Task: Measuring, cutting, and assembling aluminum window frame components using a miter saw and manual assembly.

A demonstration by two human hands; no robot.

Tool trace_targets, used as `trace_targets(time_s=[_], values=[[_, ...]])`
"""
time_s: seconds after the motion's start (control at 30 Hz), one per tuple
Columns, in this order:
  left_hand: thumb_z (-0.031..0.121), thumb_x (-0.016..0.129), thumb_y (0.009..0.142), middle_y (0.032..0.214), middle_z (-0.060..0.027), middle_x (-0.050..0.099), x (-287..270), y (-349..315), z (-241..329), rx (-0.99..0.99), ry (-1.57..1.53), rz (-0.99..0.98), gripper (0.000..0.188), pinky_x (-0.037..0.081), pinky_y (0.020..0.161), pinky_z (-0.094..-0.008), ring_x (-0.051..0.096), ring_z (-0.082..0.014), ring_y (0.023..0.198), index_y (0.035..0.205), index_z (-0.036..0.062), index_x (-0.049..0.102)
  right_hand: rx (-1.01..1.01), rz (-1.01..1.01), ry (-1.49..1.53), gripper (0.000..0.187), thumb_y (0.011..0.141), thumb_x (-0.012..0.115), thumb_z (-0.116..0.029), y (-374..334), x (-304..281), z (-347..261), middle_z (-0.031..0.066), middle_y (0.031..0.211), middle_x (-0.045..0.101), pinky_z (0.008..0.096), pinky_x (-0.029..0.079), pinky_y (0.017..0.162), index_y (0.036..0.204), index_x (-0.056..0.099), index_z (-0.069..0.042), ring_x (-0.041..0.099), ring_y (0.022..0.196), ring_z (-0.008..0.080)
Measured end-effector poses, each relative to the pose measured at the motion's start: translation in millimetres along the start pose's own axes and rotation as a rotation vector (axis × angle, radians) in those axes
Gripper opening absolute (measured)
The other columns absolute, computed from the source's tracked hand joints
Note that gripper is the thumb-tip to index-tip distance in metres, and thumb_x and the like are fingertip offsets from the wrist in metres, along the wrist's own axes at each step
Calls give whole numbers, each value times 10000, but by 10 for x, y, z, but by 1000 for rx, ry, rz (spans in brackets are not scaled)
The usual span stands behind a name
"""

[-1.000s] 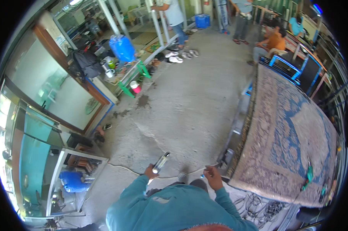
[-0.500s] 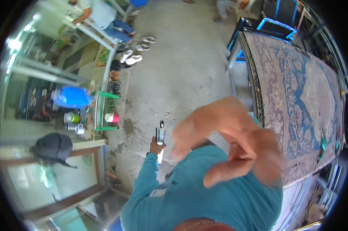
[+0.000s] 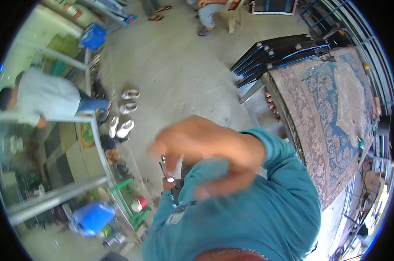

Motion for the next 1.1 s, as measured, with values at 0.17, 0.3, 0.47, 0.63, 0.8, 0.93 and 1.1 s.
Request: trace_targets(time_s=[0.17,0.3,0.47,0.63,0.8,0.93,1.1], values=[[215,961,642,1089,-223,723,-653,2176,1531,44,71,-108,766,588,903,-462,721,-383,974,1219,-67,543,653,91,-357,694,952,758,-140,-184,-1158,1156,182,1413,523,411,526,969,1563,446,-33,628,1126,294],[151,942,645,1072,-203,725,-960,4076,3060,162,-12,-334,697,589,874,-436,724,-336,972,1186,-40,547,954,295,-358,668,978,753,-229,-701,-2060,1739,185,1399,543,409,535,1013,1558,469,-57,638,1181,306],[113,927,652,1092,-176,708,-510,6010,5414,525,72,-364,697,574,874,-441,710,-339,970,1219,-9,540,863,558,-467,616,953,771,-253,-601,-3629,2639,191,1166,602,436,558,868,1472,526,-29,660,980,297],[84,917,686,1170,-142,684,101,6659,7941,659,-130,-677,728,560,934,-430,686,-289,1057,1308,3,548,844,681,-673,621,933,747,-295,-74,-5142,2674,221,1247,629,461,556,958,1461,546,-36,658,1134,368],[-4,873,759,1198,-82,682,1077,6446,10684,1083,-102,-919,642,574,963,-370,668,-192,1092,1308,32,543,1032,880,-744,780,925,746,-324,-61,-6556,2501,235,1389,574,509,495,1066,1570,409,-42,598,1259,425],[27,863,814,1248,-80,635,1973,6207,12446,1154,-211,-1165,599,520,1052,-365,640,-186,1146,1306,43,522,1127,1173,-908,1029,883,822,-273,-346,-7867,2716,299,1521,407,520,417,1146,1651,183,-24,456,1382,479],[8,859,829,1247,-91,634,3209,5895,14487,809,-686,-1564,587,523,1040,-386,639,-193,1146,1319,18,535,1122,1521,-1219,982,852,853,-280,-595,-9691,2337,272,1476,484,533,399,1154,1605,285,-6,501,1347,461]])
Point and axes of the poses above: each hand's wrist, its own y-axis towards the middle knuckle, its own x-axis out of the palm, z = x × y, the point moved 2 cm from there along y, towards the middle knuckle
